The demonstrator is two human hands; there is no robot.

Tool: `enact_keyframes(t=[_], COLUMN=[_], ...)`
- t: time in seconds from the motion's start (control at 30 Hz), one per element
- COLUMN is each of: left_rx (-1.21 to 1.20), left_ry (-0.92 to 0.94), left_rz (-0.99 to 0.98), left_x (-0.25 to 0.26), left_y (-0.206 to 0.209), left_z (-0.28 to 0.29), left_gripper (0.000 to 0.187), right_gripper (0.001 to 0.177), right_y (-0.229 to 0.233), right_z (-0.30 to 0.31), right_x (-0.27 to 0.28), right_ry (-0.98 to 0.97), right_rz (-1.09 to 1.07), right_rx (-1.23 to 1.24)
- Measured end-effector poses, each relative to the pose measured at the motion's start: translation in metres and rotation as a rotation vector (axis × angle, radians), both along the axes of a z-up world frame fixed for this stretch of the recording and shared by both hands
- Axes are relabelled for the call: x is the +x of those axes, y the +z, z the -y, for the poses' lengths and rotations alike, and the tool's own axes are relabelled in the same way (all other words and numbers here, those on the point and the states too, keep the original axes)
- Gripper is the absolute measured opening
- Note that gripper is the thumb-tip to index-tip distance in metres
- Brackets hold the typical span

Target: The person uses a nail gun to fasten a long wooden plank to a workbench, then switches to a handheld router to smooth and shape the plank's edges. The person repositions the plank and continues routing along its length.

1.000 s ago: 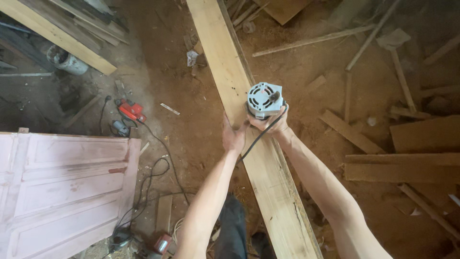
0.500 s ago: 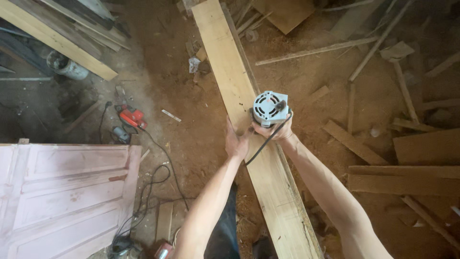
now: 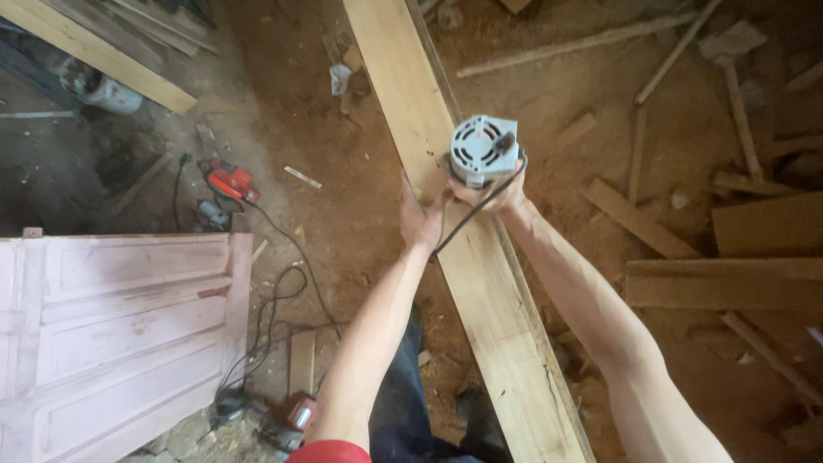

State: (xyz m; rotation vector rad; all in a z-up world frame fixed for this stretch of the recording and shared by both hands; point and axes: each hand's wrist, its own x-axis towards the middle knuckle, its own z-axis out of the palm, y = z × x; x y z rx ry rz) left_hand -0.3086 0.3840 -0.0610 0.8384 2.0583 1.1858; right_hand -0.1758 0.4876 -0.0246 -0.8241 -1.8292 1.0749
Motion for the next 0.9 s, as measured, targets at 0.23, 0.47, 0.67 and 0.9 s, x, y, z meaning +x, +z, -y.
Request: enact_keyframes(t=[0.23,0.47,0.67,0.9], left_rx=[-0.027,0.046,-0.018,0.050], left_ry=[-0.002,-0.005,0.001,0.016], left_rz=[0.035,0.006,0.028,-0.037], left_x=[-0.013,-0.025,-0.034,-0.044], left_y=[0.002,-0.001,-0.001,0.003], left_z=[-0.015,-0.031,-0.041,-0.058], left_gripper=[0.107,0.104,0.106,0.103], right_gripper=[0.035,0.034,0.036,0.046], right_y=[0.007,0.006,0.002,0.009], right_z=[-0.015,-0.032,-0.042,-0.055], right_x=[-0.016,-0.025,-0.033,-0.043], right_ry=[-0.079,-0.044,-0.036,-0.071], right_rz=[0.101,0.415,0.345,0.096], right_rx=[0.015,0.299,0.204,0.021])
